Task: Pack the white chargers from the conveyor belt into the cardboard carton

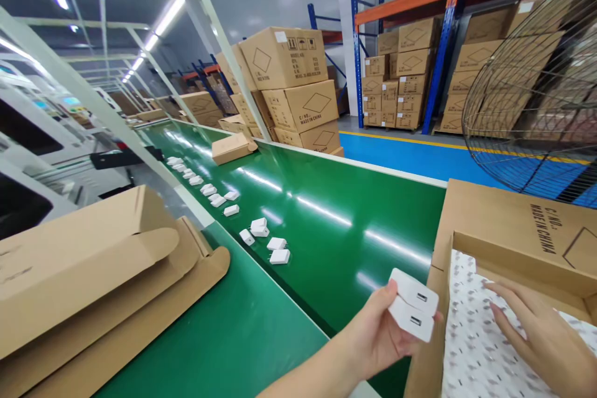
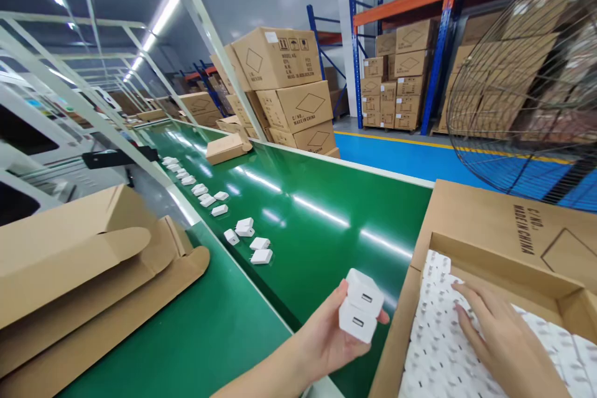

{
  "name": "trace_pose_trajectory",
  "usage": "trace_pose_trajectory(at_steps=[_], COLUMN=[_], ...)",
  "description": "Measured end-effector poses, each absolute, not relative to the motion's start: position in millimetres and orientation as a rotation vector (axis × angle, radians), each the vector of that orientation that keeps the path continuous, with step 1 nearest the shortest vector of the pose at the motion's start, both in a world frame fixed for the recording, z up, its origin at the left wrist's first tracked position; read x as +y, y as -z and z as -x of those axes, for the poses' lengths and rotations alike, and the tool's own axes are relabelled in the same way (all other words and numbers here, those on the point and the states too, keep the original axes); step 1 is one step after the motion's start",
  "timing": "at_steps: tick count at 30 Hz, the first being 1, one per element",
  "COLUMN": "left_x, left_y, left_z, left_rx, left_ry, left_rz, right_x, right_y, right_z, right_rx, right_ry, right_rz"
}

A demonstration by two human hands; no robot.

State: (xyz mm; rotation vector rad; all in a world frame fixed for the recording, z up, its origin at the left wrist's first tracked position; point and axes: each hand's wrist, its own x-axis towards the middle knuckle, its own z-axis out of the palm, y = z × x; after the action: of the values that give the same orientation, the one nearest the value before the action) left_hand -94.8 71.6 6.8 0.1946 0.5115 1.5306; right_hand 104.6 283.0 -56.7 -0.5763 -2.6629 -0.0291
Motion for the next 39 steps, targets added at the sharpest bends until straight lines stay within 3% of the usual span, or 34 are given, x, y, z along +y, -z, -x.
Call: trace_pose_trajectory(at_steps=[17, 23, 27, 31, 34, 39], left_x=[92, 153, 238, 304, 324, 331], left_y=[17, -23, -50, -33, -10, 2], left_z=[69, 78, 71, 57, 58, 69], left_rx=[0.454, 0.764, 1.285, 1.706, 1.717, 1.643], left_ry=[-1.396, -1.366, -1.092, -0.476, -0.104, 0.065], left_rz=[-0.408, -0.697, -1.319, -1.983, -2.115, -2.088], right_x=[273, 261, 257, 257, 255, 252], right_y=[79, 63, 56, 55, 54, 53], right_z=[-111, -104, -100, -101, -101, -99], right_rx=[-2.655, -2.622, -2.633, -2.639, -2.652, -2.651], right_ry=[0.133, 0.280, 0.357, 0.335, 0.332, 0.300], right_rz=[0.723, 0.697, 0.684, 0.649, 0.656, 0.653])
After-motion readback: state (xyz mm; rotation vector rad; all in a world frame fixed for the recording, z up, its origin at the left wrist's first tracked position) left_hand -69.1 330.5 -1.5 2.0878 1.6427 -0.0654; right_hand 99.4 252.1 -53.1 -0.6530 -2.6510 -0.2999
